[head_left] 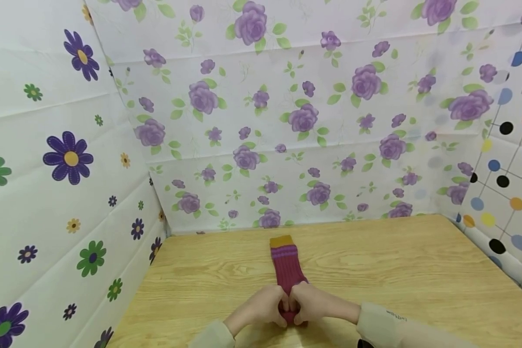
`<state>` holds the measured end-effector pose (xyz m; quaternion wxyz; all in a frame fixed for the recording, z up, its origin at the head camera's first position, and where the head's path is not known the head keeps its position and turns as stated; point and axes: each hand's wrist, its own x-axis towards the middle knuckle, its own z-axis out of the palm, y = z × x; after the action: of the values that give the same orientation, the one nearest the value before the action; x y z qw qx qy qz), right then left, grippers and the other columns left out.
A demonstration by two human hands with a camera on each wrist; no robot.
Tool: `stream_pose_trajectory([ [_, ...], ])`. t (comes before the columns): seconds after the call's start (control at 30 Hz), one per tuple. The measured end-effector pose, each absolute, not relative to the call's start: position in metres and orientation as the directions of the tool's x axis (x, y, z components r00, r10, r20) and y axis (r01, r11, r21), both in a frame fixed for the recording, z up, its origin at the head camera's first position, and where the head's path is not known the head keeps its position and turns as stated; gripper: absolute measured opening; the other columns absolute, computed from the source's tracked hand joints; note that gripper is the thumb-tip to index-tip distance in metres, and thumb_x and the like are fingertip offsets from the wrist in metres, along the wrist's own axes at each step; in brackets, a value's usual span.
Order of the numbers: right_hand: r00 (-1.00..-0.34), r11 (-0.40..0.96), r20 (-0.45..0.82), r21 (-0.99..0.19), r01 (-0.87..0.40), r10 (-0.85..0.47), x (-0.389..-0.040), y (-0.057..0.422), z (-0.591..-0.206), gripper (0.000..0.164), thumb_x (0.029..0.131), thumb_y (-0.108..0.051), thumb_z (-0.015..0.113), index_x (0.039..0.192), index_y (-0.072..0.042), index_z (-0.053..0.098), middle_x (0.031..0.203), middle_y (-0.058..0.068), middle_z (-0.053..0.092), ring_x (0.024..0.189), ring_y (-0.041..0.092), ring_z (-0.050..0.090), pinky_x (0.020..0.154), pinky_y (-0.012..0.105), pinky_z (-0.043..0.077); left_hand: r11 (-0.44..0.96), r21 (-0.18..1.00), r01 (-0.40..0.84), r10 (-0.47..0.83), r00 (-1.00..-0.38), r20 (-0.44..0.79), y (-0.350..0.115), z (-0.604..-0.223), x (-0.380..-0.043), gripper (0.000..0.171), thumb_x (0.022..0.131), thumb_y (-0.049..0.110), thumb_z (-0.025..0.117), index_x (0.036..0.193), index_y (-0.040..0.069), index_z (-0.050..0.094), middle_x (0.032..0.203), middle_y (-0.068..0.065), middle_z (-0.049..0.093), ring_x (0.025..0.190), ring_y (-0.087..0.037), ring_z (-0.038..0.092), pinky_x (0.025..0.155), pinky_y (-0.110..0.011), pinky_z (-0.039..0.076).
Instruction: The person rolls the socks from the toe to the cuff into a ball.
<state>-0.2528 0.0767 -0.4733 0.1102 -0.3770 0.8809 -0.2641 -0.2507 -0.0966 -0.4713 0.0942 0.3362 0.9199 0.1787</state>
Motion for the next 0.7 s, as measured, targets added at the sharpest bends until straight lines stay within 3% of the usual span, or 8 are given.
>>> stream_pose_trajectory([
  [0.23, -0.700, 0.591, -0.030, -0.562, -0.579, -0.714, -0.257, 0.077, -0.473, 0.012, 0.068, -0.001, 0.083, 0.071, -0.005, 0.072, 0.060, -0.005, 0.065, 0.053, -0.005, 0.042, 0.049, 0.013, 0.041, 0.701, 0.410, 0.584, 0.660, -0.749, -0.060, -0.097, -0.471, -0.252, 0.016, 0.068, 0.010, 0.087, 0.080, 0.008, 0.075, 0.075, 0.005, 0.072, 0.067, 0.003, 0.056, 0.061, -0.011, 0.045],
  [0.53, -0.698, 0.609, -0.071, -0.556, -0.566, -0.713, -0.264, 0.079, -0.466, 0.008, 0.070, -0.001, 0.082, 0.069, -0.003, 0.074, 0.058, -0.002, 0.064, 0.051, -0.003, 0.037, 0.046, 0.013, 0.032, 0.714, 0.411, 0.567, 0.644, -0.762, -0.068, -0.093, -0.467, -0.252, 0.010, 0.073, 0.008, 0.083, 0.081, 0.006, 0.077, 0.075, 0.002, 0.073, 0.060, 0.005, 0.047, 0.055, -0.011, 0.042],
  [0.7, -0.707, 0.627, -0.090, -0.550, -0.552, -0.701, -0.264, 0.078, -0.467, 0.006, 0.070, -0.001, 0.081, 0.069, -0.003, 0.075, 0.059, -0.005, 0.064, 0.053, -0.002, 0.037, 0.047, 0.013, 0.033, 0.716, 0.425, 0.554, 0.641, -0.763, -0.084, -0.094, -0.466, -0.253, 0.008, 0.075, 0.007, 0.081, 0.081, 0.005, 0.078, 0.073, 0.003, 0.073, 0.057, 0.005, 0.042, 0.053, -0.011, 0.041],
])
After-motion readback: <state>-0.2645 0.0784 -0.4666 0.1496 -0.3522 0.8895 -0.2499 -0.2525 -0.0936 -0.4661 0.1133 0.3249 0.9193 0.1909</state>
